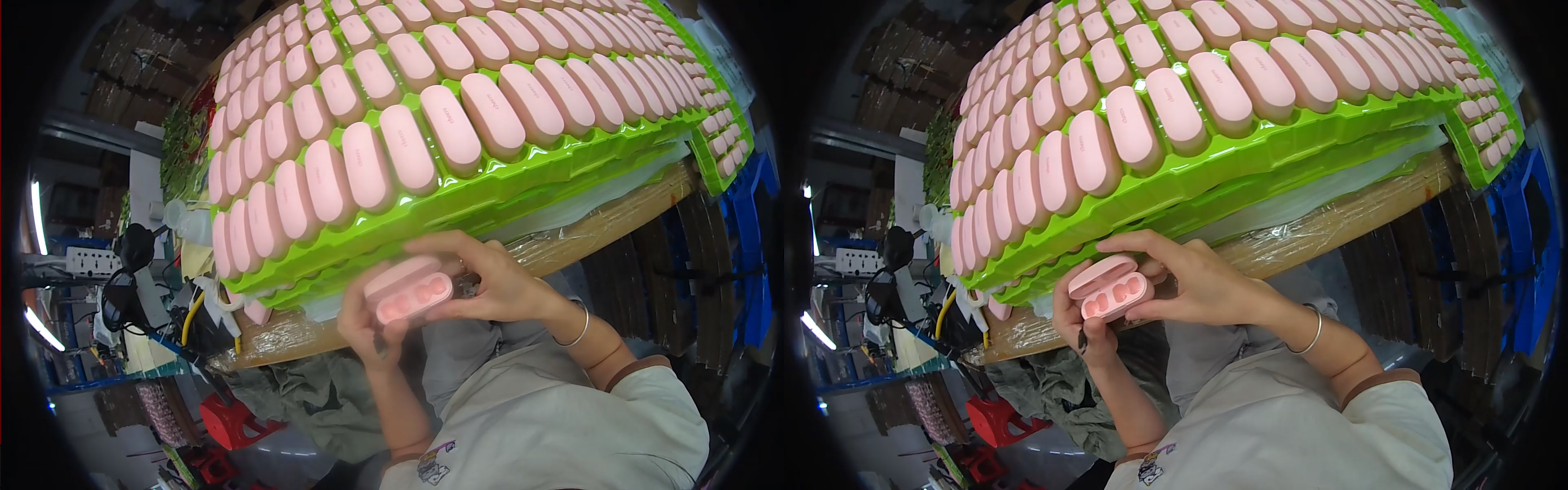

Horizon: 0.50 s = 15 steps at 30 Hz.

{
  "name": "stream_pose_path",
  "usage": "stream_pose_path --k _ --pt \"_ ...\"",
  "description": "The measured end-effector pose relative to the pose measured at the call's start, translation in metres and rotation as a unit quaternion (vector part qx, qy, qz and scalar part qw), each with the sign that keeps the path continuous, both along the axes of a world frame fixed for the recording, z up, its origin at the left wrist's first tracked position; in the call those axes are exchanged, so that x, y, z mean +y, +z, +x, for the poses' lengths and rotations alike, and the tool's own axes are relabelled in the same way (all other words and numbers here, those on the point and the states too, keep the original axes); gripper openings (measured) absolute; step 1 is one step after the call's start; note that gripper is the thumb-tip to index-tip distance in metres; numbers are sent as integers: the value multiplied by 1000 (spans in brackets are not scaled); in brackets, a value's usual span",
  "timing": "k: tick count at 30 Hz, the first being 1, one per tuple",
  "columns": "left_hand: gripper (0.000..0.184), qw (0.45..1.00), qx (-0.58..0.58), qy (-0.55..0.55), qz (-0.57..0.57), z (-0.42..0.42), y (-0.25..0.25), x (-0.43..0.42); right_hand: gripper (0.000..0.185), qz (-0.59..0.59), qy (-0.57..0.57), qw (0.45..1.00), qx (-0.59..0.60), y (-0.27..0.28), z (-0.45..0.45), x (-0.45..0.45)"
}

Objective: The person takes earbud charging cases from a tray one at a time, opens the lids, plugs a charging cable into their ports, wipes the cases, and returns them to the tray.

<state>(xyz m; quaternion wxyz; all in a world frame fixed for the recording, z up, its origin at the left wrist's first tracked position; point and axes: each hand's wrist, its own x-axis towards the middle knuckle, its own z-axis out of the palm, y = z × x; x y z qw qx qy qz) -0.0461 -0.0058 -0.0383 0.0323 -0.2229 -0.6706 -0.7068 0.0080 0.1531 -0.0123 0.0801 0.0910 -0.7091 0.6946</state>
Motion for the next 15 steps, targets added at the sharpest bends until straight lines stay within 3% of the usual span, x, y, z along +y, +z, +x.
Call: stream_pose_path --k 3,6,8,12,13,14,15 --pt "71 996 -63 24 60 4 -3 -8 62 12 -7 1000 -3 2 -2 2" --pt "60 990 -17 88 112 6 8 -18 62 16 -5 1000 -6 3 -1 3" --pt "48 988 113 71 83 3 38 -22 61 10 4 1000 -21 3 0 2" --pt "60 937 324 19 127 -8 102 -18 59 38 10 999 -4 3 -1 4" --pt "51 924 367 60 93 -8 116 -18 58 58 7 998 9 3 -1 5" --pt "57 887 365 279 49 -2 132 4 58 64 3 998 8 1 -1 5" --pt "55 885 368 255 126 -5 143 -2 58 52 1 999 16 -1 -1 3"
